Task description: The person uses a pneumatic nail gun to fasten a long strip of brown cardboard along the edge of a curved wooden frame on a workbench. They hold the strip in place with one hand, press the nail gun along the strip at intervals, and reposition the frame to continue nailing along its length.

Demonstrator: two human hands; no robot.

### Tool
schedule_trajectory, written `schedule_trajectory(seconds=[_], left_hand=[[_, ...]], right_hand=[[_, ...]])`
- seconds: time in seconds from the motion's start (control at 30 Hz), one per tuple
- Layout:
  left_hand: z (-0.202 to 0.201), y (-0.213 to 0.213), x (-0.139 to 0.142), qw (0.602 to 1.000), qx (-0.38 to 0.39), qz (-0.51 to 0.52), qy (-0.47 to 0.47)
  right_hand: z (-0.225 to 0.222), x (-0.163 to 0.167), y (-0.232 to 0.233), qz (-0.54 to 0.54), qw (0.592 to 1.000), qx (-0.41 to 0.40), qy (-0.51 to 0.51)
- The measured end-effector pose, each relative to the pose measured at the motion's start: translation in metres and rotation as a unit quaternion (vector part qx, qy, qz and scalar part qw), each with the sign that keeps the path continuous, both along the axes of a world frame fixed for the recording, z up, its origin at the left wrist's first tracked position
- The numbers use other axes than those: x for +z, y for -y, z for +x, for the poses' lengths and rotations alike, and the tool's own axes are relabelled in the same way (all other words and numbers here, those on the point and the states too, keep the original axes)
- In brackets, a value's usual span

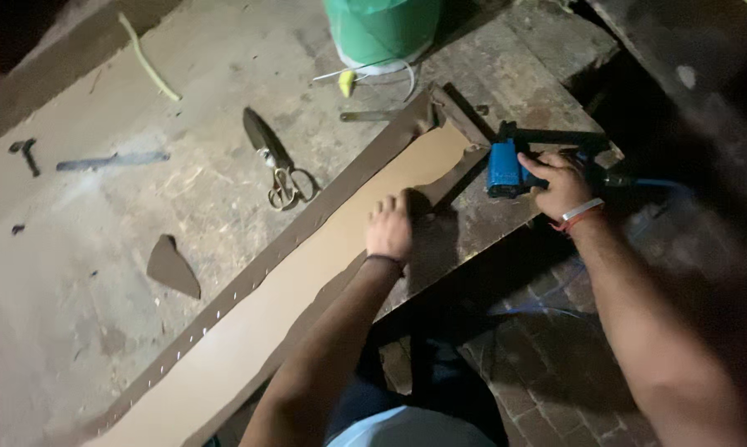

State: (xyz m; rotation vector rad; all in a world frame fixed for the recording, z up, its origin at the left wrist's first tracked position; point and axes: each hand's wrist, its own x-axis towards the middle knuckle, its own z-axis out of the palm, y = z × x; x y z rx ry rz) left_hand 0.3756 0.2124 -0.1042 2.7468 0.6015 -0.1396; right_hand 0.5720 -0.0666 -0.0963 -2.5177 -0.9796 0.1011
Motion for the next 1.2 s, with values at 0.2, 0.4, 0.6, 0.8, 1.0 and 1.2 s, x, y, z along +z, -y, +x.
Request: schedule_trajectory(seconds=[0.2, 0.4, 0.6, 0.8, 1.0, 1.2], left_hand=[[0.049, -0.008, 0.013, 0.980, -0.153, -0.042, -0.116], [0.049, -0.046, 0.071, 0.967, -0.203, -0.123, -0.093], [0.037, -0.059, 0.075, 0.865, -0.221, -0.327, 0.311], [0.044, -0.075, 0.027, 0.818, -0.053, -0.521, 0.239], [0.049, -0.079, 0.012, 0.786, 0.011, -0.563, 0.254], [0.064, -0.093, 0.003, 0.799, -0.008, -0.570, 0.193]], right_hand=[[-0.003, 0.006, 0.002, 0.059, 0.996, -0.025, -0.061], [-0.091, 0.024, -0.061, 0.354, 0.907, -0.211, -0.085], [-0.150, -0.010, -0.191, 0.741, 0.385, -0.229, -0.500], [-0.121, -0.021, -0.218, 0.782, 0.326, -0.136, -0.514], [-0.134, 0.011, -0.225, 0.734, 0.510, -0.112, -0.435], [-0.147, 0.043, -0.197, 0.611, 0.668, -0.055, -0.421]])
